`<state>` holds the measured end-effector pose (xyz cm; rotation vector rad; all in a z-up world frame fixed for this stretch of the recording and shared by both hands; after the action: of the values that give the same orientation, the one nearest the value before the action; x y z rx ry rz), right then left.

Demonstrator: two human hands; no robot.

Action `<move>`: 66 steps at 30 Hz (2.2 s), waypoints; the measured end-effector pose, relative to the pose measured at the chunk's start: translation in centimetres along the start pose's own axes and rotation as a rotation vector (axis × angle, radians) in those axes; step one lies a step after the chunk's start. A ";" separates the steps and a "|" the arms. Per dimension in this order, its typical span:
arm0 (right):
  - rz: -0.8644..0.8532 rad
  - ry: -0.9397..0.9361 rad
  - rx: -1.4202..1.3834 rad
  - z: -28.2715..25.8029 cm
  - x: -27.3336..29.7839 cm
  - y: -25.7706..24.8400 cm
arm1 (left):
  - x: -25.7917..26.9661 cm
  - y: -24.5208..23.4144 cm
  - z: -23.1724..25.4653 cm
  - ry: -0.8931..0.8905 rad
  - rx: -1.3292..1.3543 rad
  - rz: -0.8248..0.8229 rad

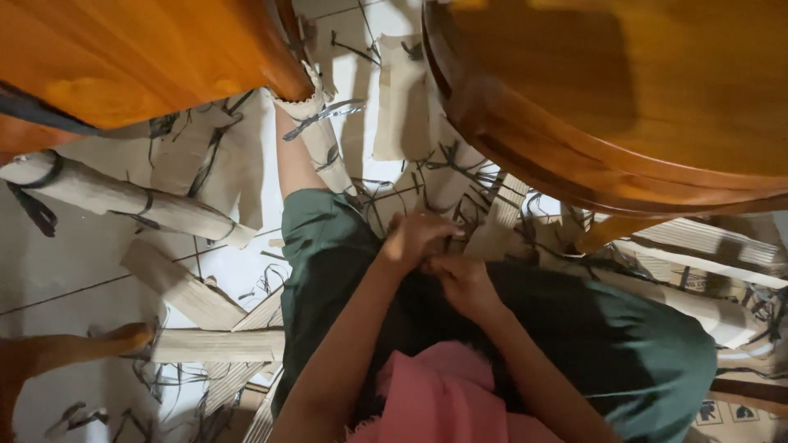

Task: Wrapping wooden table legs with protective paper and securing them with ties.

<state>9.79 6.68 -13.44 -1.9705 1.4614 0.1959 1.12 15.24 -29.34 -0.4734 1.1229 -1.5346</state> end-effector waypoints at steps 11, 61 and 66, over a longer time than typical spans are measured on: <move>0.126 -0.046 0.128 0.5 -2.6 -4.0 | 0.2 -8.2 3.1 -0.041 0.693 -0.080; 0.071 -0.141 0.345 3.4 -2.5 -4.6 | 1.8 -14.4 0.1 -0.813 0.710 0.329; -0.082 -0.131 0.131 -0.4 -4.8 -2.9 | 1.6 -10.9 -2.9 -0.693 0.651 0.323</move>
<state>10.51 10.71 -9.56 -1.8715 1.2760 0.1846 -7.53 14.09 -21.94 -0.3090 0.1286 -1.2091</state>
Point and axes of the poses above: each hand's wrist, its own x-axis away from the middle knuckle, its own y-axis out of the palm, z = x × y, the point moved 8 cm from there along -x, towards the middle knuckle, and after that the axes turned 11 degrees about -y, right-handed, at the moved point
